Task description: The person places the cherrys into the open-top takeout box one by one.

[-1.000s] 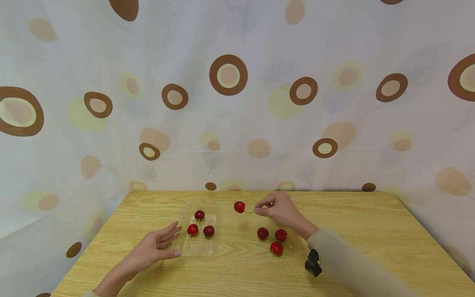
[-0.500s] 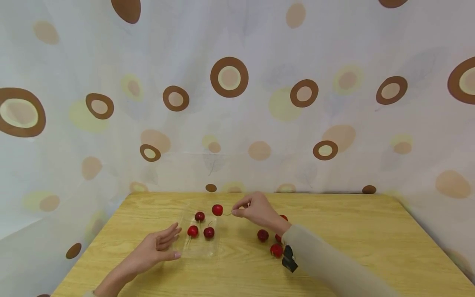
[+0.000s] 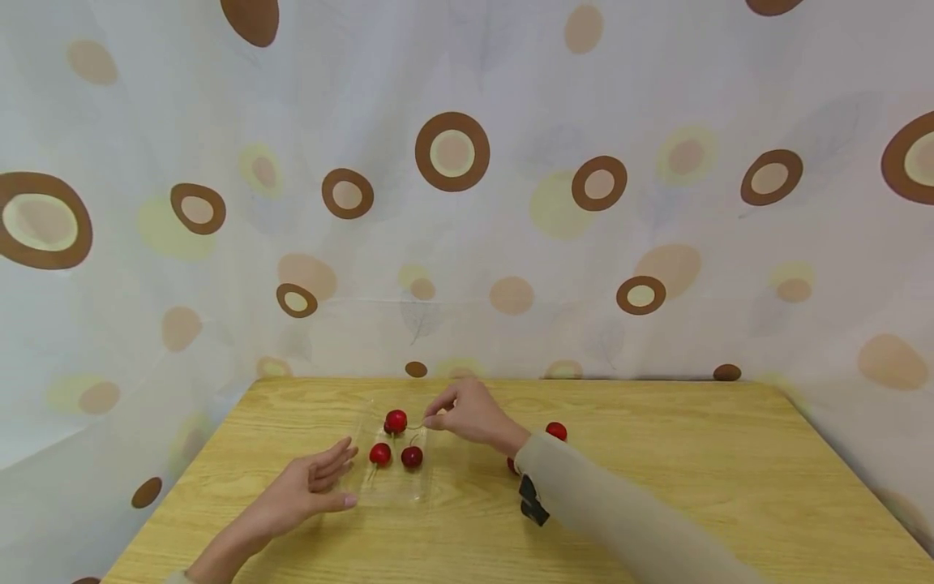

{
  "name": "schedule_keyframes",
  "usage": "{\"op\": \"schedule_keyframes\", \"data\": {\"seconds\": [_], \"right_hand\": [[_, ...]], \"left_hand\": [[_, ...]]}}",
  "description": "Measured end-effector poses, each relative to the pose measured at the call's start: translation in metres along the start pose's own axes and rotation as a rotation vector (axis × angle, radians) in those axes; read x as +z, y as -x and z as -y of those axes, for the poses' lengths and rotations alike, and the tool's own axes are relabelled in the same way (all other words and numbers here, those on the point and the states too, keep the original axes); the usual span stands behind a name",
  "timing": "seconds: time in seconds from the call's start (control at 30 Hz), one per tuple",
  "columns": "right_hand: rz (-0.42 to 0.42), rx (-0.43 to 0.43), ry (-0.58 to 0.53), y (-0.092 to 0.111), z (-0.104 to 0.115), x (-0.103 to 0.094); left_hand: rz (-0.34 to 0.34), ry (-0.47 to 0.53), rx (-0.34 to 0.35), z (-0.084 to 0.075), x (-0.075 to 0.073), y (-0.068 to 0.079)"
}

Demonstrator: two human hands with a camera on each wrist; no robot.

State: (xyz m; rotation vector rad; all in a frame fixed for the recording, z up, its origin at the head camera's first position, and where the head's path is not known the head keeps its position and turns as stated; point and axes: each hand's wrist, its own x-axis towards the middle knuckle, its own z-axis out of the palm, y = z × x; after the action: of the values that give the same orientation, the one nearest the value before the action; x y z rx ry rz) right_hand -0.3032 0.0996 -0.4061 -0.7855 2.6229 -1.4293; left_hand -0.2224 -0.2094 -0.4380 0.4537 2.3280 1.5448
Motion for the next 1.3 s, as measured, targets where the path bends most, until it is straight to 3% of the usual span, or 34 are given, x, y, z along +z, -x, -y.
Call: {"op": "schedule_keyframes", "data": {"seconds": [0.67, 0.9, 1.07, 1.3], "right_hand": [[0.008, -0.016, 0.061, -0.013, -0.005, 0.018], [0.001, 0.029, 0.055, -0.013, -0.017, 0.022], [-0.067, 0.094, 0.018, -0.003, -0.021, 0.008], [-0.140, 0.055, 0.096, 0.023, -0.027, -0.045]], "left_hand": [[0.011, 0.023, -0.003, 0.001, 0.000, -0.002], [0.007, 0.009, 0.012, 0.001, 0.000, -0.003], [0.012, 0.008, -0.003, 0.001, 0.000, -0.002], [0.009, 0.002, 0.009, 0.000, -0.001, -0.001]]}}
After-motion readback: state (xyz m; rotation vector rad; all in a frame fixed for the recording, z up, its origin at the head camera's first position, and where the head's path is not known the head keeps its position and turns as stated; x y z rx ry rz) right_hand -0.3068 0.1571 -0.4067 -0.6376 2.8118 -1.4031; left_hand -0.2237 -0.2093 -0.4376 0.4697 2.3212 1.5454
